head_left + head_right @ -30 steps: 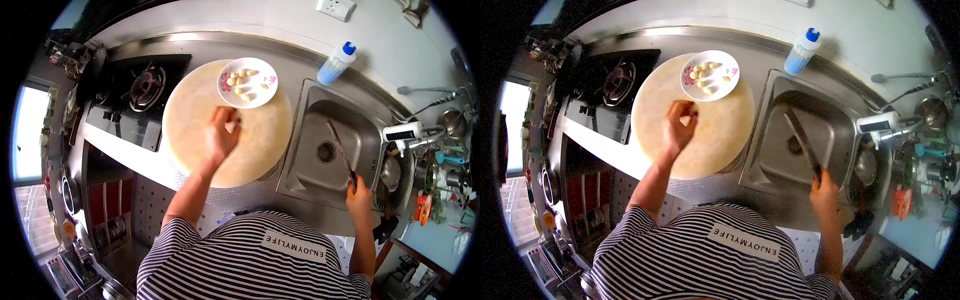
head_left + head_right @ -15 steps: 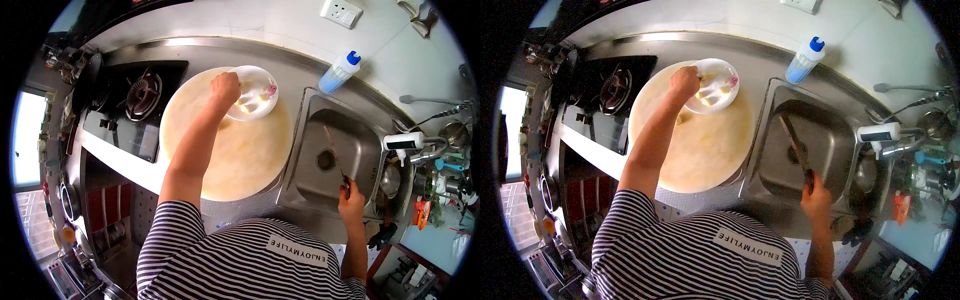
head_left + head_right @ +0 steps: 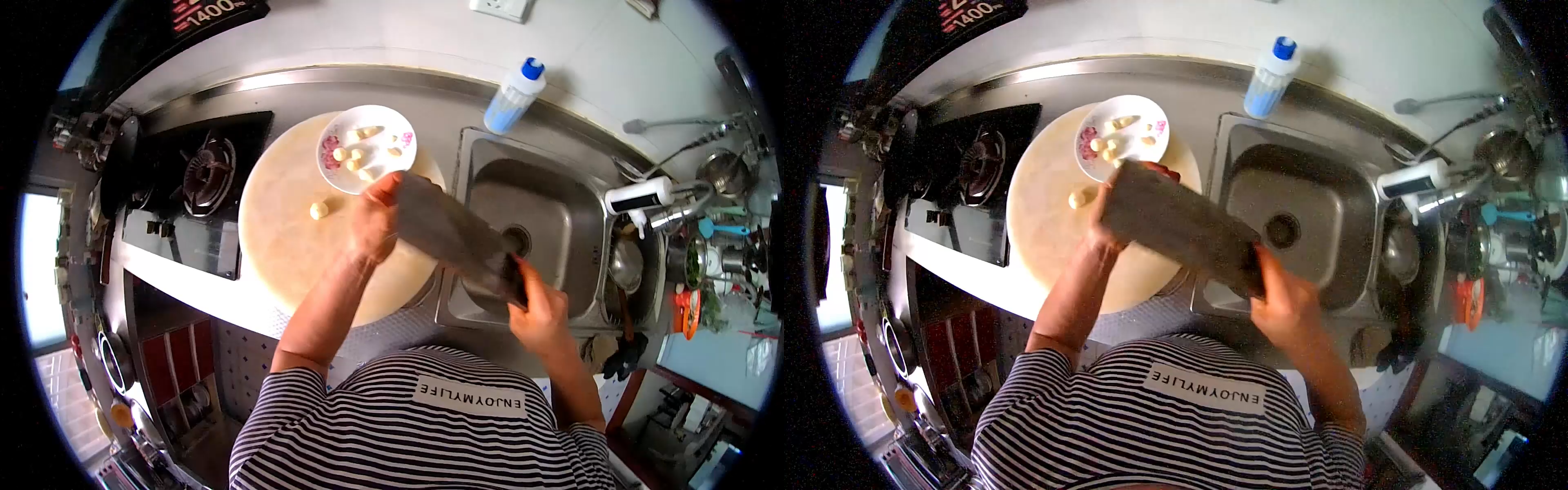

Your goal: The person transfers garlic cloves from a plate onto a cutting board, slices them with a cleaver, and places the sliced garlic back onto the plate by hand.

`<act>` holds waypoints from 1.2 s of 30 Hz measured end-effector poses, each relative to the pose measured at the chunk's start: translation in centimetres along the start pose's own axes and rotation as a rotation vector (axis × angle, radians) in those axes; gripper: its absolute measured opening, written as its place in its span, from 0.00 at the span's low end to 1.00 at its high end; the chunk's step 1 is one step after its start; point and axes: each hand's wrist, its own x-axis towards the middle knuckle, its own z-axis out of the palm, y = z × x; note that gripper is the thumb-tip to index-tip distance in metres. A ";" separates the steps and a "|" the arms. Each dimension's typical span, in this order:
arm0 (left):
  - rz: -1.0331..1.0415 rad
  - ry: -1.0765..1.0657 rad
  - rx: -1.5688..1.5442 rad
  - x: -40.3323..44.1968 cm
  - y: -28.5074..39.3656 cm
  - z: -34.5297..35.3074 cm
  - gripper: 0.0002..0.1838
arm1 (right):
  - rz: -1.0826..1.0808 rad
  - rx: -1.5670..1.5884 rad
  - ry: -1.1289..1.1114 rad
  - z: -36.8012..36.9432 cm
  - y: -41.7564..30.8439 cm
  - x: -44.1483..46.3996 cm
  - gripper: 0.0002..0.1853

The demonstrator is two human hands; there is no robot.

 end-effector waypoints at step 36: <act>0.080 -0.385 -0.124 -8.4 -1.9 5.6 0.22 | -0.306 -0.187 0.018 -2.6 -3.4 -1.7 0.31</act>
